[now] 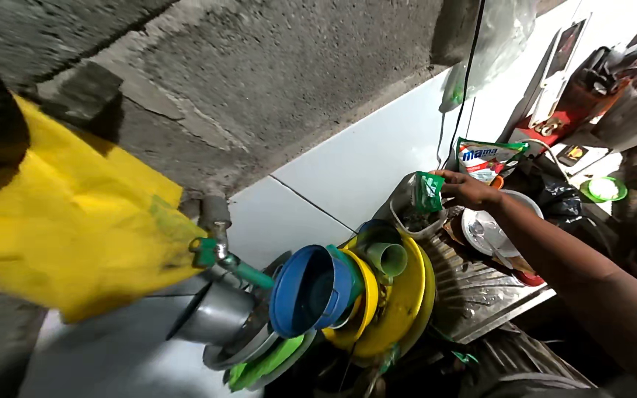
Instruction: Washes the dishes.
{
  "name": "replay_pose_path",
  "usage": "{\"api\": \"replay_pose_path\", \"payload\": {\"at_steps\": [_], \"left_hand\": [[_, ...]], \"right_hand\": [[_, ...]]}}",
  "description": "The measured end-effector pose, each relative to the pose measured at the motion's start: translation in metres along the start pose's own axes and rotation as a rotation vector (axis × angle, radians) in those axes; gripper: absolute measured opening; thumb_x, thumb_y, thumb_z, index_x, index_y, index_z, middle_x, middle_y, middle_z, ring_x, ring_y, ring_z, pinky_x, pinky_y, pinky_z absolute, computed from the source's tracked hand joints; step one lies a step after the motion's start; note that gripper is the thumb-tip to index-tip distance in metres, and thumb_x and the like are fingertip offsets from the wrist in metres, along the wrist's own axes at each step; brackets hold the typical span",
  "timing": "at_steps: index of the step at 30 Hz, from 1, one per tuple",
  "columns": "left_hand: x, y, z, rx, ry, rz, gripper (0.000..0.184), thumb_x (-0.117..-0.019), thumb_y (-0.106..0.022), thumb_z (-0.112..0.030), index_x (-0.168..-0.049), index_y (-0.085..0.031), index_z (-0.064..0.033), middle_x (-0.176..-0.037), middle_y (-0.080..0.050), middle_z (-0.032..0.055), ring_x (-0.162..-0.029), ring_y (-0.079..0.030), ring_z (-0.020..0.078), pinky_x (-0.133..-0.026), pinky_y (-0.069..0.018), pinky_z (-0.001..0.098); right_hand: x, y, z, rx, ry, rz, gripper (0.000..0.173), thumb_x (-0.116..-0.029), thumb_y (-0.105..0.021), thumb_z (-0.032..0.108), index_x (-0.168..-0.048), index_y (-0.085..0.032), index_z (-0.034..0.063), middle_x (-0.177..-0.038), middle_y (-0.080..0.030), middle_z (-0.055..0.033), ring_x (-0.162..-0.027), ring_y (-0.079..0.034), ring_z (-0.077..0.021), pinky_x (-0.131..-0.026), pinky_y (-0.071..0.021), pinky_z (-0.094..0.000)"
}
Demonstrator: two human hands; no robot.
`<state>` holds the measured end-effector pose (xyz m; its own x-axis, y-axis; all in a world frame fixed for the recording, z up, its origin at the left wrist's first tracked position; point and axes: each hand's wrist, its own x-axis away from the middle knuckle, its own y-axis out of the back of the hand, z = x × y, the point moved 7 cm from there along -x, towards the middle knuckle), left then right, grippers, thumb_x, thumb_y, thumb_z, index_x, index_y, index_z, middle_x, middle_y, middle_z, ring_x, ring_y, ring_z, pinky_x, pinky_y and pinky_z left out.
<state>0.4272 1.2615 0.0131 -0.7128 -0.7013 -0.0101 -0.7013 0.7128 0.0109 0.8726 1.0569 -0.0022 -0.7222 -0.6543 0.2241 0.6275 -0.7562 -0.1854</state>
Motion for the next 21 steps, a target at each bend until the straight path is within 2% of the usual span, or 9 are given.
{"api": "replay_pose_path", "payload": {"at_steps": [3, 5, 8, 11, 15, 17, 19, 20, 21], "left_hand": [[-0.018, -0.017, -0.003, -0.057, -0.029, -0.056, 0.019, -0.0973, -0.063, -0.009, -0.116, -0.067, -0.0049, -0.108, -0.074, -0.0048, -0.101, -0.07, 0.0073, -0.09, -0.061, 0.032], [-0.036, -0.032, 0.004, -0.03, -0.054, -0.06, 0.018, -0.0968, -0.062, -0.006, -0.113, -0.068, -0.0025, -0.105, -0.075, -0.0031, -0.096, -0.071, 0.0066, -0.087, -0.0613, 0.0299], [-0.056, -0.055, 0.022, -0.053, -0.003, -0.055, 0.022, -0.0934, -0.062, -0.002, -0.113, -0.065, 0.0071, -0.108, -0.072, 0.0053, -0.098, -0.069, 0.0071, -0.087, -0.0598, 0.0276], [-0.066, -0.071, 0.046, -0.168, 0.127, -0.02, 0.024, -0.0958, -0.064, -0.006, -0.116, -0.065, 0.0068, -0.108, -0.071, 0.0095, -0.096, -0.067, 0.0085, -0.089, -0.0574, 0.0288], [-0.067, -0.071, 0.066, -0.27, 0.287, -0.035, 0.036, -0.1032, -0.059, -0.016, -0.132, -0.058, 0.0061, -0.123, -0.066, 0.0211, -0.111, -0.066, 0.0228, -0.096, -0.0556, 0.0416], [-0.063, -0.066, 0.062, -0.289, 0.288, -0.028, 0.052, -0.1023, -0.057, -0.011, -0.149, -0.041, 0.004, -0.144, -0.052, 0.0256, -0.129, -0.056, 0.0312, -0.105, -0.0495, 0.0478], [-0.054, -0.064, 0.038, -0.353, 0.144, 0.004, 0.076, -0.0951, -0.059, -0.005, -0.16, -0.02, 0.0026, -0.161, -0.028, 0.027, -0.146, -0.037, 0.0355, -0.115, -0.0388, 0.0487], [-0.046, -0.067, 0.019, -0.41, 0.003, 0.019, 0.082, -0.0916, -0.06, -0.007, -0.16, -0.016, 0.0047, -0.164, -0.02, 0.0288, -0.15, -0.028, 0.0382, -0.117, -0.0336, 0.051], [-0.037, -0.072, -0.003, -0.448, -0.142, 0.035, 0.081, -0.0902, -0.06, -0.011, -0.158, -0.02, 0.0074, -0.164, -0.02, 0.0301, -0.152, -0.025, 0.0384, -0.118, -0.0315, 0.0512]], "right_hand": [[0.009, 0.001, -0.005, -0.094, 0.022, -0.041, 0.031, -0.109, -0.043, 0.012, -0.138, -0.054, 0.0112, -0.112, -0.071, -0.0074, -0.096, -0.071, -0.0184, -0.08, -0.0613, -0.0394], [0.011, 0.004, -0.008, -0.138, 0.031, -0.051, 0.028, -0.1093, -0.043, 0.011, -0.136, -0.054, 0.0097, -0.112, -0.07, -0.0083, -0.097, -0.071, -0.0198, -0.081, -0.0614, -0.0407], [0.021, 0.001, -0.006, -0.172, 0.063, -0.057, 0.025, -0.1091, -0.043, 0.009, -0.132, -0.054, 0.0098, -0.11, -0.07, -0.008, -0.096, -0.071, -0.0203, -0.081, -0.0616, -0.0408], [0.037, -0.008, 0.007, -0.1, 0.125, -0.092, 0.026, -0.1089, -0.043, 0.008, -0.132, -0.056, 0.0092, -0.112, -0.069, -0.0075, -0.096, -0.071, -0.019, -0.083, -0.0612, -0.0411], [0.055, -0.02, 0.028, 0.098, 0.328, -0.087, 0.026, -0.107, -0.047, 0.004, -0.13, -0.061, 0.0037, -0.116, -0.069, -0.0085, -0.096, -0.072, -0.0184, -0.083, -0.0631, -0.0398], [0.07, -0.029, 0.042, 0.368, 0.504, -0.154, 0.027, -0.1035, -0.05, -0.002, -0.127, -0.063, -0.0012, -0.117, -0.069, -0.0112, -0.096, -0.071, -0.0157, -0.087, -0.0618, -0.0357], [0.089, -0.047, 0.059, 0.637, 0.699, -0.239, 0.028, -0.0954, -0.055, -0.008, -0.12, -0.068, -0.0036, -0.113, -0.072, -0.0151, -0.097, -0.071, -0.0188, -0.09, -0.0596, -0.0387], [0.1, -0.059, 0.065, 0.735, 0.792, -0.265, 0.027, -0.0926, -0.058, -0.008, -0.116, -0.071, -0.0027, -0.11, -0.072, -0.0158, -0.098, -0.072, -0.0216, -0.09, -0.0594, -0.0408], [0.109, -0.071, 0.067, 0.81, 0.872, -0.279, 0.026, -0.092, -0.059, -0.007, -0.113, -0.073, 0.0, -0.109, -0.073, -0.0146, -0.098, -0.072, -0.0224, -0.089, -0.0598, -0.0409]]}}
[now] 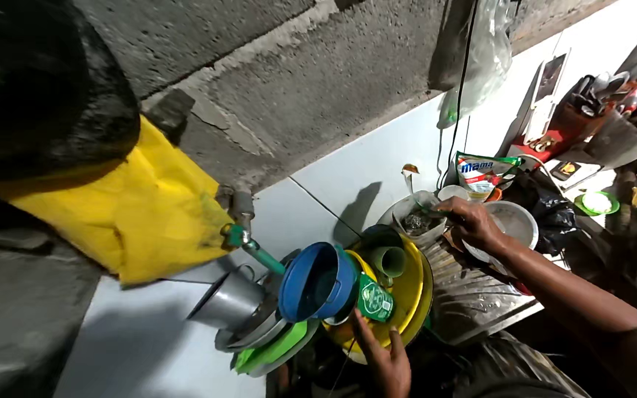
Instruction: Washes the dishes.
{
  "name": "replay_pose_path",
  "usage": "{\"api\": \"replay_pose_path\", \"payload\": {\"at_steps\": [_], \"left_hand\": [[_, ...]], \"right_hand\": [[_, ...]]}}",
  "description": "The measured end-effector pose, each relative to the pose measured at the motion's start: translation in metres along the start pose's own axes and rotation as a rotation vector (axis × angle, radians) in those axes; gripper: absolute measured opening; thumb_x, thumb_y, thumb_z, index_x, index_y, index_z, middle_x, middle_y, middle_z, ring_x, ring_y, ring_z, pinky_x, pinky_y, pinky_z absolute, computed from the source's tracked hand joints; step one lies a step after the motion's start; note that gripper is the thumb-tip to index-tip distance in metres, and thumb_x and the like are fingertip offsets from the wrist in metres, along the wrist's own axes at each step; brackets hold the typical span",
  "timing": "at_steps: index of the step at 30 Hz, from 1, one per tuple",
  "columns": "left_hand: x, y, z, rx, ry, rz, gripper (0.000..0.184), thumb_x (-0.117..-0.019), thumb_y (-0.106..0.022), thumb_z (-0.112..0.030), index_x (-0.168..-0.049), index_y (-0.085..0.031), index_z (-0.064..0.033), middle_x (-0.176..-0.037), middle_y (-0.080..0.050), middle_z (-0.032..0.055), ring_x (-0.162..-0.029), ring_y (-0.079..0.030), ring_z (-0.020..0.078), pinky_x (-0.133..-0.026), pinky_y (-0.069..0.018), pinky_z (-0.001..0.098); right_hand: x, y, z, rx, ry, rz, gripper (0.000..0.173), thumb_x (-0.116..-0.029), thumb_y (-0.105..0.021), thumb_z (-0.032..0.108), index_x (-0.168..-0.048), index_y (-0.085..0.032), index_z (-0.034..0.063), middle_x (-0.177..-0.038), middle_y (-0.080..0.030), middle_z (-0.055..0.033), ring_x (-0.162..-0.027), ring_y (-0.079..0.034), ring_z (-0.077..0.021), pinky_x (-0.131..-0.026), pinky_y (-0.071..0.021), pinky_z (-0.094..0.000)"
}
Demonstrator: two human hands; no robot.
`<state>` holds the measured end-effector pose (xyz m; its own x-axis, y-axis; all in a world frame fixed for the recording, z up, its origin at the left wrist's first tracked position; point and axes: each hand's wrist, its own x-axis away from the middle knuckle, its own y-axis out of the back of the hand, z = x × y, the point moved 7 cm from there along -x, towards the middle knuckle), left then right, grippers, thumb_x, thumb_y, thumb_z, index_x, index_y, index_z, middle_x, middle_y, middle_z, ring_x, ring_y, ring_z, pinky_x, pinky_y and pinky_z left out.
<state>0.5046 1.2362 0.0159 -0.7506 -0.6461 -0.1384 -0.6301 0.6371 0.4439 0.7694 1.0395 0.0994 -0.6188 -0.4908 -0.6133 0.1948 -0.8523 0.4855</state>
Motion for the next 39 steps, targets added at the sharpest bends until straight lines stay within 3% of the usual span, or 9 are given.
{"api": "replay_pose_path", "payload": {"at_steps": [3, 6, 10, 14, 19, 24, 28, 32, 39], "left_hand": [[0.0, -0.009, -0.059, 0.217, -0.109, 0.154, 0.062, -0.1006, -0.058, -0.024, -0.151, -0.038, 0.0069, -0.153, -0.046, 0.02, -0.139, -0.049, 0.0189, -0.107, -0.0485, 0.0341], [-0.022, -0.036, -0.079, 0.504, 0.144, 0.345, 0.085, -0.0977, -0.06, -0.041, -0.161, -0.019, -0.0008, -0.157, -0.04, 0.0191, -0.132, -0.055, 0.0256, -0.096, -0.0569, 0.0432], [-0.042, -0.049, -0.089, 0.723, 0.359, 0.17, 0.041, -0.1078, -0.046, -0.018, -0.144, -0.038, 0.0013, -0.122, -0.06, 0.0144, -0.104, -0.066, 0.0182, -0.087, -0.0589, 0.0391], [-0.04, -0.04, -0.075, 0.719, 0.381, 0.125, 0.032, -0.107, -0.042, -0.006, -0.138, -0.045, 0.003, -0.116, -0.062, 0.0135, -0.099, -0.066, 0.0167, -0.086, -0.0582, 0.0355], [-0.037, -0.034, -0.074, 0.654, 0.384, 0.28, 0.028, -0.1034, -0.049, 0.001, -0.131, -0.049, 0.0075, -0.107, -0.067, 0.0165, -0.085, -0.071, 0.0214, -0.073, -0.0631, 0.0357], [-0.039, -0.027, -0.074, 0.603, 0.378, 0.308, 0.025, -0.1011, -0.054, 0.002, -0.126, -0.053, 0.006, -0.105, -0.068, 0.0138, -0.084, -0.071, 0.019, -0.07, -0.0627, 0.0331], [-0.03, -0.026, -0.069, 0.703, 0.498, 0.306, 0.032, -0.1013, -0.055, 0.0, -0.133, -0.047, 0.0026, -0.108, -0.066, 0.0155, -0.082, -0.07, 0.0216, -0.068, -0.0623, 0.0341], [-0.027, -0.031, -0.061, 0.602, 0.476, 0.356, 0.03, -0.0983, -0.057, 0.006, -0.128, -0.051, 0.0047, -0.104, -0.066, 0.0128, -0.083, -0.069, 0.017, -0.071, -0.0611, 0.0302], [-0.033, -0.043, -0.06, 0.45, 0.433, 0.489, 0.024, -0.0985, -0.059, 0.004, -0.122, -0.055, 0.0078, -0.1, -0.068, 0.0131, -0.078, -0.07, 0.016, -0.07, -0.0622, 0.0295]], "right_hand": [[0.014, -0.018, 0.034, 0.078, 0.146, 0.003, 0.026, -0.0977, -0.057, 0.0, -0.112, -0.077, 0.0089, -0.109, -0.075, -0.0105, -0.101, -0.072, -0.0215, -0.09, -0.0605, -0.0389], [0.032, -0.046, 0.069, 0.118, 0.245, 0.093, 0.031, -0.1029, -0.052, 0.004, -0.12, -0.074, 0.0162, -0.113, -0.075, -0.0099, -0.104, -0.072, -0.0253, -0.092, -0.059, -0.0427], [0.057, -0.073, 0.101, 0.104, 0.322, 0.18, 0.026, -0.1016, -0.055, 0.005, -0.116, -0.075, 0.0142, -0.113, -0.074, -0.0085, -0.107, -0.07, -0.0257, -0.095, -0.0568, -0.0424], [0.056, -0.06, 0.089, -0.289, 0.005, 0.22, 0.03, -0.0965, -0.054, 0.004, -0.117, -0.074, 0.0049, -0.127, -0.069, -0.0141, -0.122, -0.064, -0.0223, -0.104, -0.0534, -0.0379], [0.045, -0.057, 0.059, -0.546, -0.52, 0.343, 0.053, -0.0976, -0.07, 0.029, -0.141, -0.056, 0.0022, -0.118, -0.069, -0.0096, -0.099, -0.069, -0.0132, -0.088, -0.0586, -0.0308], [0.049, -0.072, 0.058, -0.695, -0.607, 0.318, 0.017, -0.0989, -0.068, 0.018, -0.102, -0.072, 0.0021, -0.085, -0.071, 0.0002, -0.075, -0.067, -0.0046, -0.073, -0.0573, -0.0242], [0.067, -0.087, 0.061, -0.804, -0.738, 0.196, 0.013, -0.0995, -0.065, 0.013, -0.103, -0.068, 0.0013, -0.086, -0.07, -0.0017, -0.077, -0.067, -0.0081, -0.073, -0.0581, -0.027], [0.076, -0.099, 0.067, -0.84, -0.717, 0.369, 0.031, -0.0972, -0.069, 0.02, -0.121, -0.063, 0.0008, -0.102, -0.071, -0.0049, -0.09, -0.069, -0.0105, -0.085, -0.0587, -0.0306], [0.08, -0.098, 0.06, -0.788, -0.78, 0.288, 0.016, -0.0982, -0.069, 0.018, -0.103, -0.072, 0.0036, -0.085, -0.074, 0.0024, -0.077, -0.07, -0.0042, -0.078, -0.0602, -0.0273]]}}
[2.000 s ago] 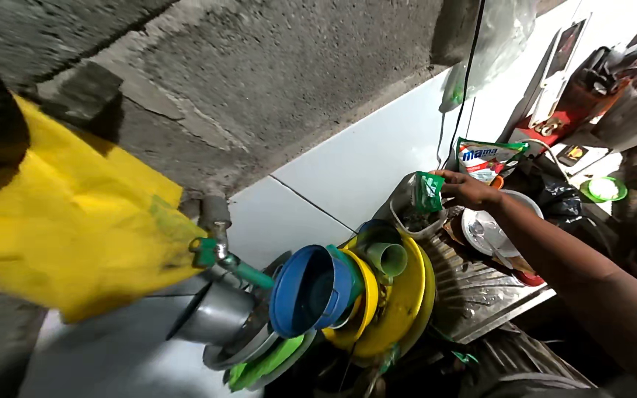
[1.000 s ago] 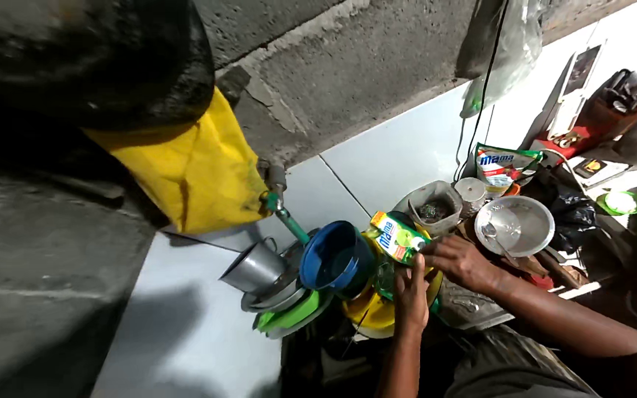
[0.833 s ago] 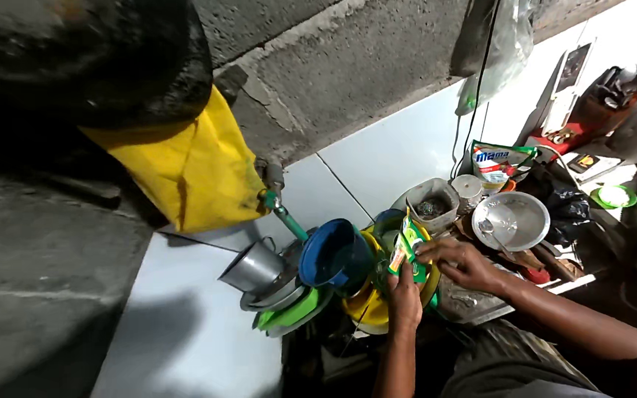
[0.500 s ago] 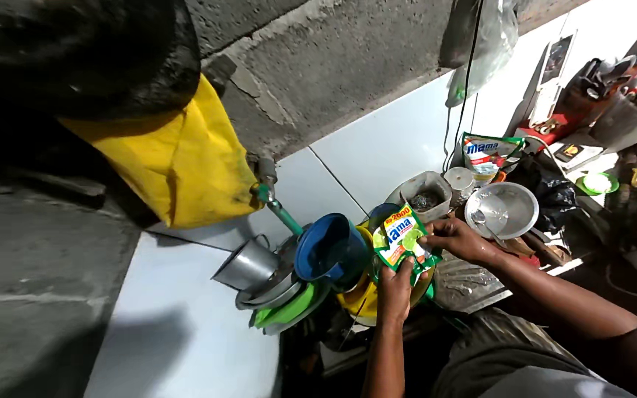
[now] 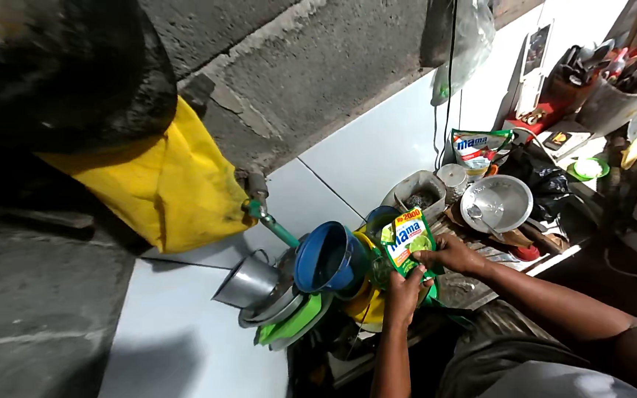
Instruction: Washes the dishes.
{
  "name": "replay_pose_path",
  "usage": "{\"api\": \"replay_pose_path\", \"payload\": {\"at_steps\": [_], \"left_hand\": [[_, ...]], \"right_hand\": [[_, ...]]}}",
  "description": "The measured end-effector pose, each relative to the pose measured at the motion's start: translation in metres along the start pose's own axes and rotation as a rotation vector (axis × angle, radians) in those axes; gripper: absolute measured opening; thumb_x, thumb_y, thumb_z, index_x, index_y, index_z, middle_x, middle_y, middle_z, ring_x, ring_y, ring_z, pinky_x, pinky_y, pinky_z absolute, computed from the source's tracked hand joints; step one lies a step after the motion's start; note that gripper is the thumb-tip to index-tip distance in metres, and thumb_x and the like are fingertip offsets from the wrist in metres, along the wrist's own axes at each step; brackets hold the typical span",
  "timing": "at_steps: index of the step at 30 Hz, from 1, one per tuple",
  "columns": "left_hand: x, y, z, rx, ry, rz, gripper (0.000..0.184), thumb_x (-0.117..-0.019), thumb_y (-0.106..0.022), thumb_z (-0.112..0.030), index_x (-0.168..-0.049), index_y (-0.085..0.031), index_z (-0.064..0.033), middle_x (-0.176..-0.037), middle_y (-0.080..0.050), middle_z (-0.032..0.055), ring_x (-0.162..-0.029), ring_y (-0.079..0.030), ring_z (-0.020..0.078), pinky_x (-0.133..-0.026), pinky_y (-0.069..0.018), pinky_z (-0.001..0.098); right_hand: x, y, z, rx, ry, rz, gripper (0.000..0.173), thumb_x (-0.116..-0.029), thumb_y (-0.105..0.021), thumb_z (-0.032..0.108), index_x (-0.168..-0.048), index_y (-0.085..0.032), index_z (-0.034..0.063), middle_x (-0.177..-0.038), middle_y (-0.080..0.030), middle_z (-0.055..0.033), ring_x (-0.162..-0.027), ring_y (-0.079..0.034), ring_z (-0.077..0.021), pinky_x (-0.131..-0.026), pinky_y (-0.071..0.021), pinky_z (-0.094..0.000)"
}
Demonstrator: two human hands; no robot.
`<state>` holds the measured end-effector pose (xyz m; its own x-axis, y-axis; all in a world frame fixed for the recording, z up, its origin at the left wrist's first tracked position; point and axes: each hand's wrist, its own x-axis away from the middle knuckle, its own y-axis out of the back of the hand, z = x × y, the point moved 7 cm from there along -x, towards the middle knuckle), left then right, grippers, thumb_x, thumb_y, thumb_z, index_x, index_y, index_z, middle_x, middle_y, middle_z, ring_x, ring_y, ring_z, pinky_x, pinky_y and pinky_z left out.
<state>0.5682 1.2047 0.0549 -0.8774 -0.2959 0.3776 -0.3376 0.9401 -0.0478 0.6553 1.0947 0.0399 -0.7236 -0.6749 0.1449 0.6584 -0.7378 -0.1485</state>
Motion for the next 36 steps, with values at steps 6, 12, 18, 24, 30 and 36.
{"api": "replay_pose_path", "payload": {"at_steps": [6, 12, 18, 24, 30, 36], "left_hand": [[-0.001, 0.008, 0.001, -0.111, -0.089, 0.061, 0.041, -0.0975, -0.062, -0.007, -0.134, -0.049, 0.0056, -0.114, -0.067, 0.0148, -0.097, -0.07, 0.0187, -0.082, -0.062, 0.0352], [-0.009, 0.011, 0.007, 0.105, 0.039, 0.011, 0.033, -0.0922, -0.06, -0.005, -0.124, -0.053, 0.0016, -0.095, -0.071, 0.0102, -0.082, -0.072, 0.017, -0.074, -0.0638, 0.0368], [-0.017, -0.005, 0.045, 0.189, 0.134, 0.022, 0.034, -0.0946, -0.057, -0.006, -0.127, -0.053, 0.0005, -0.102, -0.071, 0.0113, -0.091, -0.072, 0.0184, -0.08, -0.0625, 0.0379], [-0.027, -0.012, 0.035, 0.031, 0.056, -0.011, 0.034, -0.1022, -0.049, -0.007, -0.135, -0.046, 0.0007, -0.106, -0.068, 0.0097, -0.089, -0.071, 0.0152, -0.077, -0.0631, 0.0354], [-0.04, -0.03, 0.032, -0.097, 0.013, -0.019, 0.031, -0.1025, -0.048, -0.007, -0.132, -0.05, 0.0024, -0.11, -0.065, 0.0106, -0.092, -0.067, 0.0123, -0.079, -0.0591, 0.031], [-0.028, -0.056, 0.016, 0.101, 0.094, 0.172, 0.056, -0.0885, -0.068, -0.016, -0.14, -0.05, -0.0064, -0.109, -0.068, 0.0055, -0.089, -0.07, 0.0128, -0.075, -0.0625, 0.0333]], "right_hand": [[0.003, 0.007, -0.014, 0.046, -0.049, 0.052, 0.024, -0.0997, -0.068, 0.024, -0.109, -0.071, 0.0016, -0.09, -0.074, -0.0008, -0.08, -0.07, -0.0056, -0.08, -0.0597, -0.0287], [0.016, -0.006, -0.034, 0.076, -0.095, 0.174, 0.026, -0.0977, -0.071, 0.021, -0.108, -0.071, -0.0024, -0.092, -0.073, -0.0073, -0.08, -0.068, -0.0081, -0.081, -0.058, -0.0325], [0.051, 0.017, -0.049, 0.159, -0.113, 0.294, 0.032, -0.0988, -0.069, 0.021, -0.117, -0.068, -0.0052, -0.099, -0.072, -0.0135, -0.084, -0.068, -0.0146, -0.082, -0.0576, -0.0368], [0.106, 0.181, -0.057, 0.69, -0.286, -0.316, 0.026, -0.1057, -0.055, 0.018, -0.12, -0.071, 0.0042, -0.112, -0.072, -0.0177, -0.102, -0.07, -0.0315, -0.095, -0.0542, -0.0541], [0.115, 0.256, -0.129, 1.006, -0.617, -0.584, 0.035, -0.0944, -0.067, 0.008, -0.129, -0.065, 0.0091, -0.135, -0.059, -0.0254, -0.114, -0.063, -0.0486, -0.091, -0.0529, -0.0672], [0.11, 0.252, -0.139, 0.99, -0.517, -0.526, 0.048, -0.0894, -0.075, 0.011, -0.135, -0.061, 0.0067, -0.145, -0.048, -0.026, -0.112, -0.062, -0.0485, -0.089, -0.0541, -0.0649]]}}
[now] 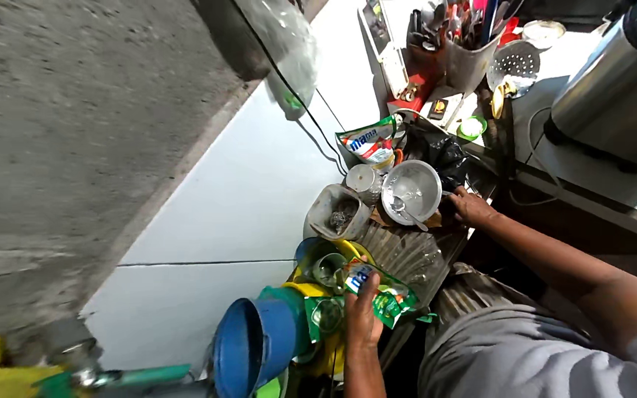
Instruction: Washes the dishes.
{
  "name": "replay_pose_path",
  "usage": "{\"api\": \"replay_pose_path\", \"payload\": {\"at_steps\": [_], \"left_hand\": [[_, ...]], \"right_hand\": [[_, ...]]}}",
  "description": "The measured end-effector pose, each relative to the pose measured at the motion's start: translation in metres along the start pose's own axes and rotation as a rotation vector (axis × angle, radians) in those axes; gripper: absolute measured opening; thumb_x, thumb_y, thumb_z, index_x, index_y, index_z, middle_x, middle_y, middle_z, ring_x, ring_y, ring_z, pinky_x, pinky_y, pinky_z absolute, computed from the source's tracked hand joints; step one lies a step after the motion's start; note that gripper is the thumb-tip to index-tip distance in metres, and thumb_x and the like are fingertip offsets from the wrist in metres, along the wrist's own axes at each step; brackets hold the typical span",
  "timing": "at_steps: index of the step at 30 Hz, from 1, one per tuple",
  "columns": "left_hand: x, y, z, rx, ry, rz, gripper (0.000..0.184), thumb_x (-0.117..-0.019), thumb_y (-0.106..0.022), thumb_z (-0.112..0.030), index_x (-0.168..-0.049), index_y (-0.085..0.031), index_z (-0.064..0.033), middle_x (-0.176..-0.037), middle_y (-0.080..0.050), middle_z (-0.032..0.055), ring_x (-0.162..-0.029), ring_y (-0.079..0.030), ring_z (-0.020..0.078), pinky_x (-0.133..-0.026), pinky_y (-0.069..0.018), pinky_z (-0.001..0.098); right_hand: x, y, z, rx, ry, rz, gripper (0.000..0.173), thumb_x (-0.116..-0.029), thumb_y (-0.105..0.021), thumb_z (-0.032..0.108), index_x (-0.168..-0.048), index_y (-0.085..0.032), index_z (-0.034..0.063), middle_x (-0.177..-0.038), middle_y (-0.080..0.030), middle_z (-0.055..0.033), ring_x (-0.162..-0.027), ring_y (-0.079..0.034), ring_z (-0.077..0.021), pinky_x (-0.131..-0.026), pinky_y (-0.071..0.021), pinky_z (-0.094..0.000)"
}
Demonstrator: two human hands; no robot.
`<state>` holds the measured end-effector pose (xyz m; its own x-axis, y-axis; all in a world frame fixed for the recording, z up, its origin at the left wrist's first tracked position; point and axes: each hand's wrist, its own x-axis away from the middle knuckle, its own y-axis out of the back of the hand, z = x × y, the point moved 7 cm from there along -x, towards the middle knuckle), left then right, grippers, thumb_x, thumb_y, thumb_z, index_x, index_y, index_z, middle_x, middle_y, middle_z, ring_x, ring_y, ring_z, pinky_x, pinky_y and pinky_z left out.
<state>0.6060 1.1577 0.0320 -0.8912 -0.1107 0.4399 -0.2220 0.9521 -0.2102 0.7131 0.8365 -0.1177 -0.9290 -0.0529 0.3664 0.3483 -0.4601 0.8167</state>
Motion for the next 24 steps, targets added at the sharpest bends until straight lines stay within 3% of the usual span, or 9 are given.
{"api": "replay_pose_path", "payload": {"at_steps": [2, 4, 8, 12, 14, 16, 20, 22, 24], "left_hand": [[0.0, -0.006, -0.002, 0.013, 0.001, 0.009, 0.059, -0.0831, -0.074, -0.015, -0.137, -0.052, -0.0051, -0.108, -0.069, 0.0064, -0.089, -0.07, 0.014, -0.074, -0.0628, 0.0345], [-0.002, -0.009, -0.003, 0.036, -0.011, -0.032, 0.045, -0.0862, -0.072, -0.007, -0.127, -0.055, 0.0001, -0.102, -0.071, 0.0115, -0.087, -0.072, 0.0189, -0.075, -0.0636, 0.0391], [-0.009, -0.016, -0.004, -0.025, -0.028, -0.054, 0.036, -0.0922, -0.065, -0.002, -0.127, -0.055, 0.002, -0.103, -0.07, 0.0127, -0.089, -0.071, 0.0191, -0.079, -0.0621, 0.0378], [-0.019, -0.023, 0.0, -0.111, -0.057, -0.013, 0.039, -0.0955, -0.065, -0.004, -0.132, -0.052, 0.0035, -0.108, -0.069, 0.0164, -0.093, -0.071, 0.0221, -0.081, -0.0623, 0.0403], [-0.021, -0.028, -0.004, -0.175, -0.074, -0.007, 0.037, -0.0964, -0.064, -0.005, -0.131, -0.053, 0.0048, -0.109, -0.069, 0.0156, -0.095, -0.07, 0.0197, -0.083, -0.0612, 0.0368], [-0.02, -0.034, -0.009, -0.237, -0.093, -0.006, 0.034, -0.0972, -0.062, -0.004, -0.129, -0.054, 0.0053, -0.109, -0.068, 0.0131, -0.097, -0.069, 0.0143, -0.085, -0.0587, 0.0303], [-0.017, -0.043, -0.015, -0.285, -0.095, 0.002, 0.027, -0.0984, -0.061, -0.004, -0.124, -0.056, 0.0055, -0.106, -0.069, 0.0104, -0.094, -0.068, 0.0107, -0.084, -0.058, 0.0275], [-0.015, -0.046, -0.019, -0.305, -0.097, 0.006, 0.026, -0.0979, -0.062, -0.004, -0.122, -0.057, 0.006, -0.105, -0.069, 0.0095, -0.094, -0.068, 0.0088, -0.085, -0.0576, 0.0257], [-0.013, -0.05, -0.023, -0.327, -0.094, 0.001, 0.025, -0.097, -0.065, -0.004, -0.119, -0.059, 0.0062, -0.104, -0.07, 0.0088, -0.094, -0.067, 0.0074, -0.086, -0.0565, 0.0242]], "right_hand": [[0.01, 0.011, 0.002, 0.059, 0.007, 0.028, 0.046, -0.0923, -0.071, 0.018, -0.135, -0.059, 0.0057, -0.145, -0.048, -0.0252, -0.117, -0.061, -0.0468, -0.09, -0.0536, -0.063], [0.021, 0.027, 0.002, 0.118, -0.001, 0.031, 0.045, -0.0936, -0.07, 0.02, -0.135, -0.058, 0.0046, -0.145, -0.05, -0.0257, -0.122, -0.058, -0.0472, -0.091, -0.0517, -0.0637], [0.043, 0.063, -0.001, 0.245, 0.051, -0.034, 0.043, -0.091, -0.071, 0.02, -0.131, -0.061, 0.0062, -0.136, -0.058, -0.021, -0.123, -0.058, -0.0423, -0.098, -0.0482, -0.059], [0.066, 0.091, -0.014, 0.305, 0.042, 0.018, 0.043, -0.0904, -0.072, 0.023, -0.13, -0.061, 0.0124, -0.113, -0.071, -0.0145, -0.113, -0.064, -0.0386, -0.091, -0.0512, -0.0574], [0.084, 0.111, -0.021, 0.249, 0.01, 0.091, 0.045, -0.0938, -0.069, 0.025, -0.138, -0.059, 0.021, -0.11, -0.072, -0.0152, -0.106, -0.067, -0.0404, -0.084, -0.0541, -0.0619], [0.107, 0.132, -0.03, 0.185, -0.024, 0.171, 0.045, -0.0995, -0.066, 0.029, -0.143, -0.056, 0.0285, -0.11, -0.073, -0.0153, -0.104, -0.069, -0.0398, -0.087, -0.0534, -0.0637], [0.16, 0.161, -0.077, -0.035, 0.028, 0.086, 0.035, -0.0972, -0.072, 0.029, -0.132, -0.068, 0.0255, -0.103, -0.075, -0.0114, -0.094, -0.072, -0.0332, -0.086, -0.0544, -0.0637], [0.186, 0.169, -0.102, -0.263, 0.098, -0.005, 0.038, -0.0984, -0.067, 0.034, -0.134, -0.066, 0.0236, -0.104, -0.074, -0.0054, -0.089, -0.07, -0.0204, -0.08, -0.0573, -0.0504], [0.208, 0.172, -0.108, -0.559, 0.159, -0.103, 0.046, -0.0957, -0.061, 0.033, -0.139, -0.06, 0.0193, -0.107, -0.071, -0.0006, -0.085, -0.066, -0.007, -0.075, -0.0564, -0.0293]]}}
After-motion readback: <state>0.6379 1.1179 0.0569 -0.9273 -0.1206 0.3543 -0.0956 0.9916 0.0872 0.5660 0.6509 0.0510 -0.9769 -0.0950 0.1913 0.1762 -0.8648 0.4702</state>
